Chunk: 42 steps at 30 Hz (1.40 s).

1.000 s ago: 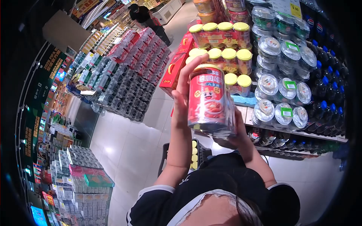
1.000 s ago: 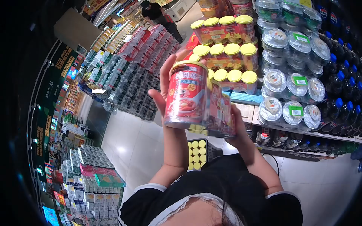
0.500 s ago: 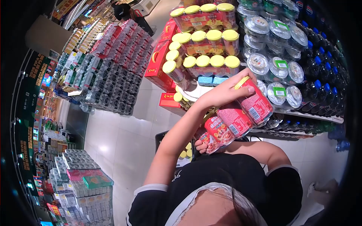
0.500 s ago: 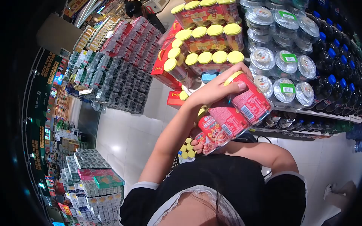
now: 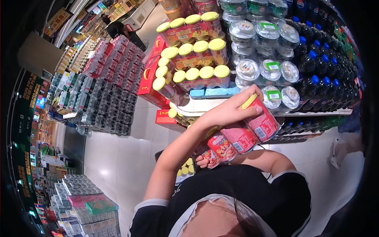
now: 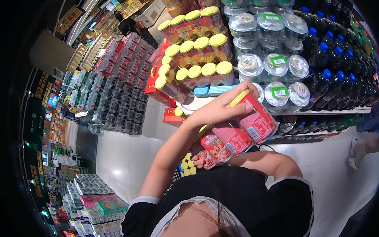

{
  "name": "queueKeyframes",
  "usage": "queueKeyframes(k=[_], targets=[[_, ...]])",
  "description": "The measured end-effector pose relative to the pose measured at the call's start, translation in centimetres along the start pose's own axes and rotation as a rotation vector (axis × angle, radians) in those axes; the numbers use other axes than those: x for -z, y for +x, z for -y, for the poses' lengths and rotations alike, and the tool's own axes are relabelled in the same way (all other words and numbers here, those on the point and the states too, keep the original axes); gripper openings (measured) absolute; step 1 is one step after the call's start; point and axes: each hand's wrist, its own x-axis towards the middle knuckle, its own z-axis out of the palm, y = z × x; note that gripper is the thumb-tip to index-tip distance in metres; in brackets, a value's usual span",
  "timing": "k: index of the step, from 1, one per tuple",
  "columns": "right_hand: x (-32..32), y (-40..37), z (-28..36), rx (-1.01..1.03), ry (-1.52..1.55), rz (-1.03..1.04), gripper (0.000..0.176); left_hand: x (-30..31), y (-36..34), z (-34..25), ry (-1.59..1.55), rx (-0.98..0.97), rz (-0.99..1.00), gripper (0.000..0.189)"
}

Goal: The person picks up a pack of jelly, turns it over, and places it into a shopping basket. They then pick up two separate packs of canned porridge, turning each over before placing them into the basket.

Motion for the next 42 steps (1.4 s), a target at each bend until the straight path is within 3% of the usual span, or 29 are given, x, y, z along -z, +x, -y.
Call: queueKeyframes(k=[14,16,18,19,20,21,23,24,25,26,29,30,32,34,35,37,38,41,42], targets=[[-1.3,-1.7,-1.0,0.083,-0.079,-0.215,0.046,-0.2,-1.6,-1.0,-0.039,-0.030,-0.023,0.034],[-1.4,-1.8,-1.2,0.134,-0.093,-0.274,0.046,0.1,-3.6,-1.2,-0.141,0.050,-0.115,0.036],[0.0,-2.9,-0.8,0.177,-0.139,-0.469,0.045,1.1,-6.3,-1.2,-0.235,-0.026,-0.207,0.044],[-0.9,-2.3,-1.1,0.251,-0.159,-0.514,0.044,1.6,-8.0,-1.1,-0.240,-0.067,-0.284,0.048],[-2.0,-1.6,-1.4,0.371,-0.415,-0.513,0.043,1.9,-9.7,-0.9,-0.245,-0.103,-0.369,0.053],[-2.6,-0.9,-1.7,0.536,-0.407,-0.556,0.045,1.7,-11.7,-1.0,-0.285,-0.087,-0.478,0.054],[-4.5,1.0,-2.6,0.673,-0.466,-0.625,0.050,-0.2,-15.2,-0.8,-0.399,-0.043,-0.749,0.056],[-5.7,2.0,-2.8,0.636,-0.533,-0.647,0.053,-1.3,-16.9,0.1,-0.436,-0.042,-0.884,0.058],[-6.3,2.8,-2.6,0.633,-0.348,-0.759,0.060,-2.3,-18.6,1.1,-0.424,-0.036,-0.979,0.061],[-3.3,0.2,-1.7,0.625,-0.541,-1.086,0.061,-3.1,-20.4,1.8,-0.408,-0.025,-1.086,0.064],[-3.0,1.3,-1.9,0.587,-0.820,-1.272,0.058,-5.0,-25.4,1.9,-0.585,-0.097,-1.143,0.067],[-2.6,1.0,-1.6,0.556,-0.909,-1.347,0.057,-5.7,-26.9,2.3,-0.638,-0.045,-1.247,0.072],[-1.9,-0.8,-0.9,0.445,-0.873,-1.539,0.051,-7.3,-30.4,4.5,-0.748,0.034,-1.390,0.063],[-1.4,-0.9,-0.1,0.353,-0.952,-1.763,0.048,-9.1,-34.2,7.4,-0.471,0.366,-1.402,0.058],[-1.2,-0.3,0.3,0.314,-1.061,-1.828,0.046,-10.0,-35.6,8.7,-0.601,0.483,-1.408,0.060],[0.1,0.9,1.4,0.136,-1.254,-1.846,0.042,-12.5,-38.0,12.6,-0.772,0.655,-1.417,0.066],[1.0,1.4,2.1,0.034,-1.314,-1.841,0.040,-14.9,-38.9,16.1,-0.667,0.600,-1.517,0.069],[5.1,2.2,4.6,-0.191,-1.217,-1.898,0.037,-17.8,-41.5,20.8,-0.903,0.603,-1.616,0.072],[7.2,1.1,6.0,-0.262,-1.213,-1.851,0.040,-17.9,-42.7,21.6,-0.971,0.492,-1.595,0.068]])
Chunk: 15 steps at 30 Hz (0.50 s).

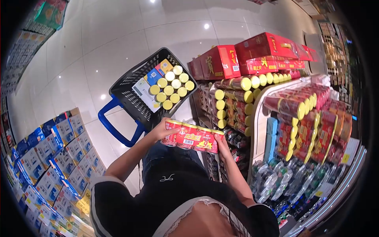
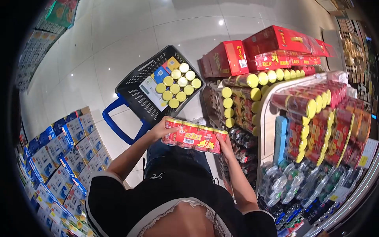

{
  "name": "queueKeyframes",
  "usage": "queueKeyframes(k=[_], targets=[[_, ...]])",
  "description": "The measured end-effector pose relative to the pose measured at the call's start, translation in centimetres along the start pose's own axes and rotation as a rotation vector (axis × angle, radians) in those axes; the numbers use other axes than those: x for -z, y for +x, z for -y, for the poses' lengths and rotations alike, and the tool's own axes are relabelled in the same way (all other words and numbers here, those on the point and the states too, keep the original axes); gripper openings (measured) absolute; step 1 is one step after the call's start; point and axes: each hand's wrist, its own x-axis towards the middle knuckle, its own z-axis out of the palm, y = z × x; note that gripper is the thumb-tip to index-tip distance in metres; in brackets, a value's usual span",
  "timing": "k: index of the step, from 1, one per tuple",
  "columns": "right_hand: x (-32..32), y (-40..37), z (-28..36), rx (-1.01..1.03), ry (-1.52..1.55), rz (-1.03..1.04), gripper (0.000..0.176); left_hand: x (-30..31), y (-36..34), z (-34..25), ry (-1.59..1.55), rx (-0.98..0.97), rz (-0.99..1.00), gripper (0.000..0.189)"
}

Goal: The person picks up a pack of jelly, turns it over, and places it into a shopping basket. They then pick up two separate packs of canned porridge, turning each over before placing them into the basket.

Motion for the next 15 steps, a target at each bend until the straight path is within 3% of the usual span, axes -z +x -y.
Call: queueKeyframes(k=[1,3,6,9,10,11,15], targets=[[-0.4,2.3,0.3,-0.022,-0.067,0.071,0.042,1.2,0.4,0.3,-0.090,-0.014,0.066,0.064],[-2.1,7.0,1.9,-0.080,-0.245,0.184,0.048,4.6,1.6,2.4,-0.016,-0.033,-0.091,0.061],[-7.3,15.2,5.5,0.179,-0.582,0.383,0.048,9.2,4.0,3.1,-0.089,-0.179,-0.264,0.063],[-12.9,24.7,8.4,0.392,-0.616,0.559,0.052,13.2,6.5,2.1,0.008,-0.298,-0.520,0.060],[-15.3,26.7,10.1,0.384,-0.614,0.618,0.059,14.3,7.1,1.0,0.067,-0.342,-0.602,0.060],[-17.0,29.8,10.9,0.562,-0.777,0.673,0.066,15.6,7.7,0.4,0.453,-0.318,-0.736,0.057],[-24.2,35.6,13.7,0.645,-1.014,0.677,0.071,19.4,12.0,1.2,0.494,-0.371,-0.988,0.056]])
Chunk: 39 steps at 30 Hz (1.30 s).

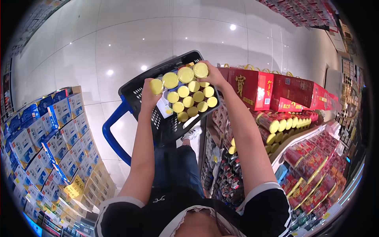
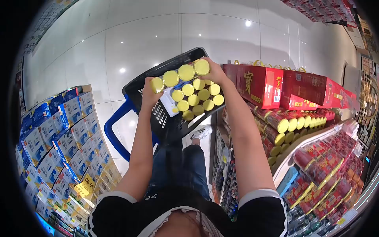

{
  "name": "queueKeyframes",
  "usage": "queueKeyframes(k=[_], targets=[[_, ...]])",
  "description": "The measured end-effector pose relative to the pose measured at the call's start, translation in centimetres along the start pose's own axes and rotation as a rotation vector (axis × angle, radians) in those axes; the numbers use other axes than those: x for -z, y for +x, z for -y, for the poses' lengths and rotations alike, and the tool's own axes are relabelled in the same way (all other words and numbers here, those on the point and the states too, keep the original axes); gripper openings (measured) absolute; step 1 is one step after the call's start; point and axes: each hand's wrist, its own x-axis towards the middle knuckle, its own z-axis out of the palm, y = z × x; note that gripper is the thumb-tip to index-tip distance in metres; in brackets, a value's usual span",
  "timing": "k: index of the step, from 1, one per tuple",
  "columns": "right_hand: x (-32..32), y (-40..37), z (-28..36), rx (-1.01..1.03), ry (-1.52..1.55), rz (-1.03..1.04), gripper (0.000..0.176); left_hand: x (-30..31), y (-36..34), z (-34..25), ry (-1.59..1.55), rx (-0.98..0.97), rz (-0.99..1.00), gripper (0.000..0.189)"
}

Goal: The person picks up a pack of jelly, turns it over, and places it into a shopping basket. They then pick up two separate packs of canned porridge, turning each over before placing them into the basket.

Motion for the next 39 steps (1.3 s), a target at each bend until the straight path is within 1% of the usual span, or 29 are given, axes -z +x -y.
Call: queueKeyframes(k=[2,3,5,6,7,8,9,10,12,13,14,17,19,21,23,25,26,27,29,30,31,32,33,34,35,36,37,38,39], targets=[[-0.2,2.9,0.2,0.004,-0.292,0.074,0.069,-1.6,1.6,3.3,0.074,-0.051,-0.030,0.056],[-0.8,3.8,-0.7,0.007,-0.293,0.083,0.069,-2.6,2.2,4.6,0.144,-0.113,-0.058,0.057],[-2.1,5.2,-2.8,-0.055,-0.685,0.117,0.069,-4.5,3.1,7.1,0.142,-0.056,0.003,0.063],[-2.4,5.3,-3.2,-0.106,-0.789,0.163,0.057,-5.4,3.2,7.3,0.161,-0.053,0.033,0.068],[-2.9,5.1,-5.0,-0.109,-0.783,0.171,0.057,-6.3,3.0,7.3,0.180,-0.049,0.066,0.073],[-3.5,4.7,-7.3,-0.045,-0.952,0.131,0.049,-7.2,2.5,7.2,0.211,0.021,0.159,0.077],[-4.0,4.3,-8.8,0.023,-1.119,0.089,0.041,-8.2,2.3,8.6,0.249,0.125,0.386,0.081],[-4.2,3.8,-9.0,-0.061,-1.172,0.164,0.037,-9.3,1.5,9.6,0.275,0.094,0.387,0.084],[-4.9,3.3,-9.9,-0.074,-1.198,0.142,0.039,-10.6,1.3,10.3,0.305,0.057,0.392,0.089],[-4.8,3.5,-10.3,-0.082,-1.231,0.111,0.042,-10.8,1.9,9.9,0.312,0.123,0.440,0.094],[-4.6,3.8,-10.6,-0.152,-1.205,0.204,0.046,-10.9,2.4,9.5,0.320,0.189,0.491,0.100],[-4.8,3.9,-9.7,-0.232,-1.196,0.243,0.050,-10.7,3.0,9.7,0.371,0.173,0.574,0.101],[-5.7,3.4,-9.5,-0.253,-1.172,0.143,0.050,-10.8,3.5,10.8,0.381,0.161,0.607,0.103],[-6.9,1.7,-10.0,-0.108,-1.289,-0.047,0.051,-10.8,3.6,10.9,0.380,0.247,0.667,0.103],[-7.5,-1.3,-9.7,-0.048,-1.114,-0.086,0.051,-10.7,3.3,10.7,0.415,0.251,0.686,0.098],[-8.6,-5.6,-9.1,-0.072,-1.017,-0.056,0.052,-11.3,2.2,11.2,0.475,0.129,0.509,0.091],[-9.4,-7.9,-9.1,-0.095,-0.972,-0.035,0.052,-10.9,1.9,9.1,0.573,0.116,0.482,0.086],[-10.3,-10.5,-9.2,-0.119,-0.928,-0.014,0.052,-10.9,1.3,8.6,0.572,0.089,0.490,0.086],[-12.1,-16.4,-8.9,-0.068,-0.792,-0.063,0.052,-10.6,0.6,8.0,0.424,-0.207,0.358,0.083],[-12.4,-19.3,-7.7,-0.058,-0.676,-0.083,0.048,-10.4,-0.1,6.9,0.425,-0.211,0.349,0.081],[-14.1,-22.2,-8.1,-0.098,-0.674,-0.071,0.046,-10.0,-0.8,5.7,0.424,-0.223,0.340,0.079],[-14.3,-25.2,-6.0,-0.166,-0.538,-0.081,0.041,-9.6,-1.7,5.3,0.401,-0.245,0.332,0.077],[-15.8,-28.0,-6.3,-0.277,-0.475,0.018,0.037,-9.4,-2.4,4.7,0.377,-0.276,0.324,0.075],[-15.9,-29.8,-5.4,-0.423,-0.410,0.251,0.030,-8.9,-3.1,3.0,0.338,-0.246,0.366,0.073],[-16.5,-31.8,-3.9,-0.567,-0.444,0.370,0.030,-9.2,-4.0,4.5,0.317,-0.262,0.399,0.073],[-16.5,-33.0,-2.5,-0.667,-0.325,0.499,0.032,-10.0,-4.7,7.5,0.261,-0.277,0.431,0.074],[-18.1,-33.9,-3.6,-0.711,-0.163,0.723,0.037,-10.0,-5.8,7.3,0.343,-0.218,0.455,0.075],[-19.1,-34.5,-3.6,-0.599,-0.133,0.795,0.045,-9.9,-6.3,5.6,0.394,-0.180,0.519,0.074],[-19.2,-35.6,-2.5,-0.500,-0.061,0.592,0.047,-9.8,-6.9,4.3,0.452,-0.138,0.576,0.073]])
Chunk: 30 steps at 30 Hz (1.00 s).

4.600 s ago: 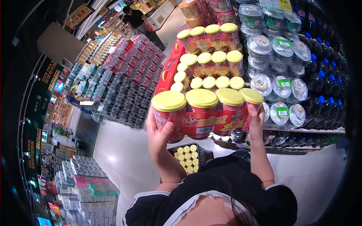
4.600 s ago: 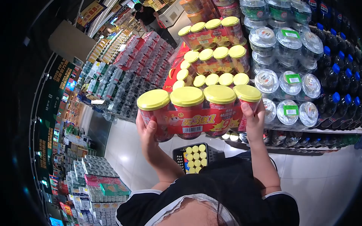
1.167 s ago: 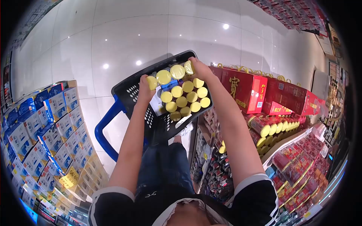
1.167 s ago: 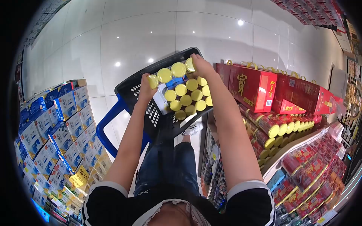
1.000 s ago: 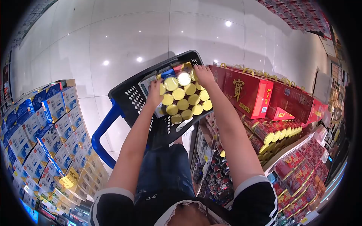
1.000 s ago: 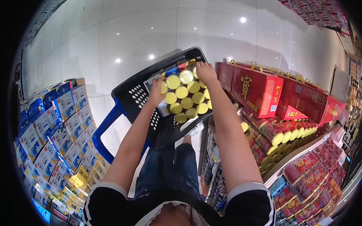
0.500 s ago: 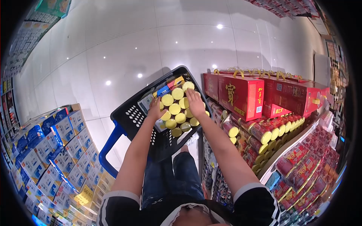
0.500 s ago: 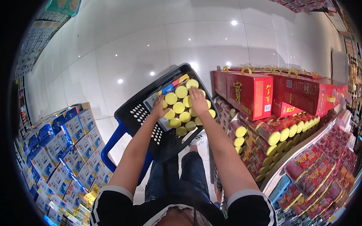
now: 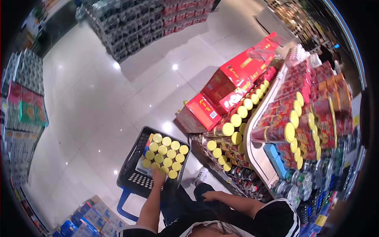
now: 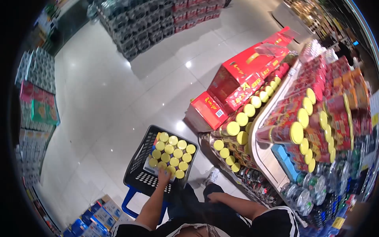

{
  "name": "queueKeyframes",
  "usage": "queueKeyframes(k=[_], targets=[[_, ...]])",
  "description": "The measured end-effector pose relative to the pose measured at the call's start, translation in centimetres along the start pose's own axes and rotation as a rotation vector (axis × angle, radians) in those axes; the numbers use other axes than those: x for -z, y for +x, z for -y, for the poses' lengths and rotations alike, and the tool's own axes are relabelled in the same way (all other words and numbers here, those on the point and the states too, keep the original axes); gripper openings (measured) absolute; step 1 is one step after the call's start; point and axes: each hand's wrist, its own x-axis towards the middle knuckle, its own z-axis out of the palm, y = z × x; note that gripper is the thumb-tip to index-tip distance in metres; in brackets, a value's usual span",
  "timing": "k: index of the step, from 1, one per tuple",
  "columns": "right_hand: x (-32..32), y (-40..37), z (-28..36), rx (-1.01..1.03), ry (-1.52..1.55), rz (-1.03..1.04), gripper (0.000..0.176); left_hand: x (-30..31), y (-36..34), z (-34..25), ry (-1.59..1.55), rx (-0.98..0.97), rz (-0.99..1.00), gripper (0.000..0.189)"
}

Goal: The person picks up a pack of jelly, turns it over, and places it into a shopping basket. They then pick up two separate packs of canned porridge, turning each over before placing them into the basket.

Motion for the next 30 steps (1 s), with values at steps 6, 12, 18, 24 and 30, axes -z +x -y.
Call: queueKeyframes(k=[6,12,18,24,30], targets=[[7.7,-11.6,5.8,0.028,0.048,-0.677,0.049,0.0,-0.9,-5.0,-0.231,-0.146,0.087,0.072],[12.0,-31.6,6.3,0.429,0.388,-0.900,0.050,-0.5,-1.9,-10.3,-0.139,-0.213,0.134,0.072],[8.0,-48.7,1.4,-0.214,-0.216,-2.074,0.049,2.3,-5.3,-22.0,-0.222,-0.389,0.284,0.068],[9.1,-59.0,-6.7,-0.881,-0.414,-2.412,0.062,1.3,-6.4,-31.7,-0.298,-0.647,0.419,0.065],[9.7,-59.9,-9.0,-0.860,-0.047,-2.120,0.078,-1.2,-8.0,-36.4,-0.306,-0.830,0.464,0.065]])
